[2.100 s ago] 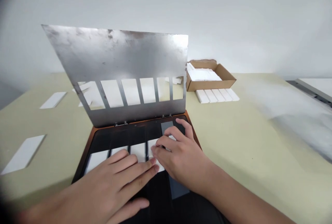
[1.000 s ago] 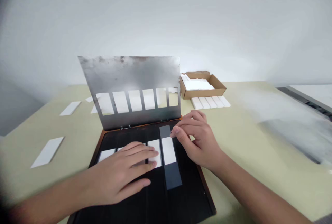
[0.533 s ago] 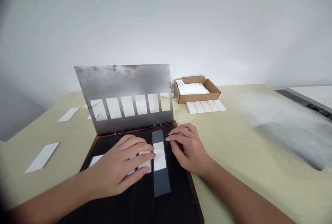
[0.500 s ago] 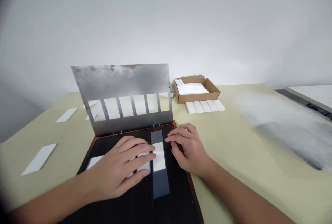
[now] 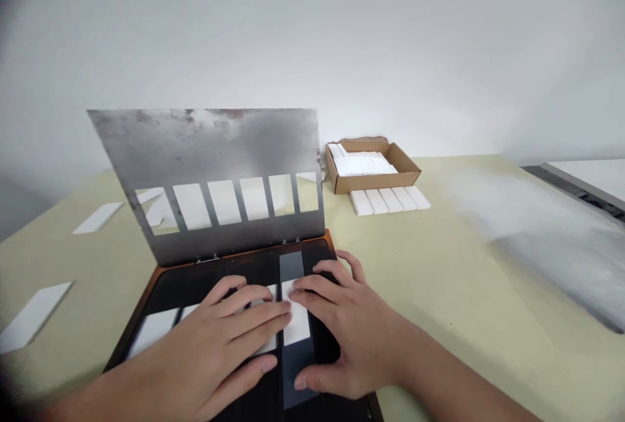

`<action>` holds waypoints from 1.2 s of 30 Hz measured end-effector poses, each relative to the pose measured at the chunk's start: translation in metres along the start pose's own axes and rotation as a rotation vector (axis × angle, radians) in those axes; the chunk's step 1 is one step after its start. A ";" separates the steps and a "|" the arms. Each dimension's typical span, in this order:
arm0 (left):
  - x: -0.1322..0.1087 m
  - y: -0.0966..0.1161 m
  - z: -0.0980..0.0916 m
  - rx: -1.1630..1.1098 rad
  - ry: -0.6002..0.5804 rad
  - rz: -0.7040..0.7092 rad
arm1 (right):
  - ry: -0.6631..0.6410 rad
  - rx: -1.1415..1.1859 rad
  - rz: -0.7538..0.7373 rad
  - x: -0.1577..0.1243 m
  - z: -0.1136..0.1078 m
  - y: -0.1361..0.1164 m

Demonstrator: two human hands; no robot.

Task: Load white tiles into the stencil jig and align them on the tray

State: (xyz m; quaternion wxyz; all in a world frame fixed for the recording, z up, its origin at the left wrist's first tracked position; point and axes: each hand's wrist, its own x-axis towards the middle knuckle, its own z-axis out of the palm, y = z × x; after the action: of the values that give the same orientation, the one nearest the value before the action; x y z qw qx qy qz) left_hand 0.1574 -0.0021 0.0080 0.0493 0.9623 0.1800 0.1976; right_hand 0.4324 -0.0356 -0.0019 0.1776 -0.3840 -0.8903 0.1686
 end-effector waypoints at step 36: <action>-0.011 0.008 0.005 0.057 -0.040 0.079 | 0.140 -0.040 0.014 0.011 0.005 0.003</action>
State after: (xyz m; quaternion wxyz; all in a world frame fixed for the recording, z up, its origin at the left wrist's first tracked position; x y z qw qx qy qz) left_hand 0.1530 -0.0138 0.0006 0.0177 0.9735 0.1466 0.1748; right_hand 0.4245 -0.0264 -0.0059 0.2307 -0.4046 -0.8761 0.1249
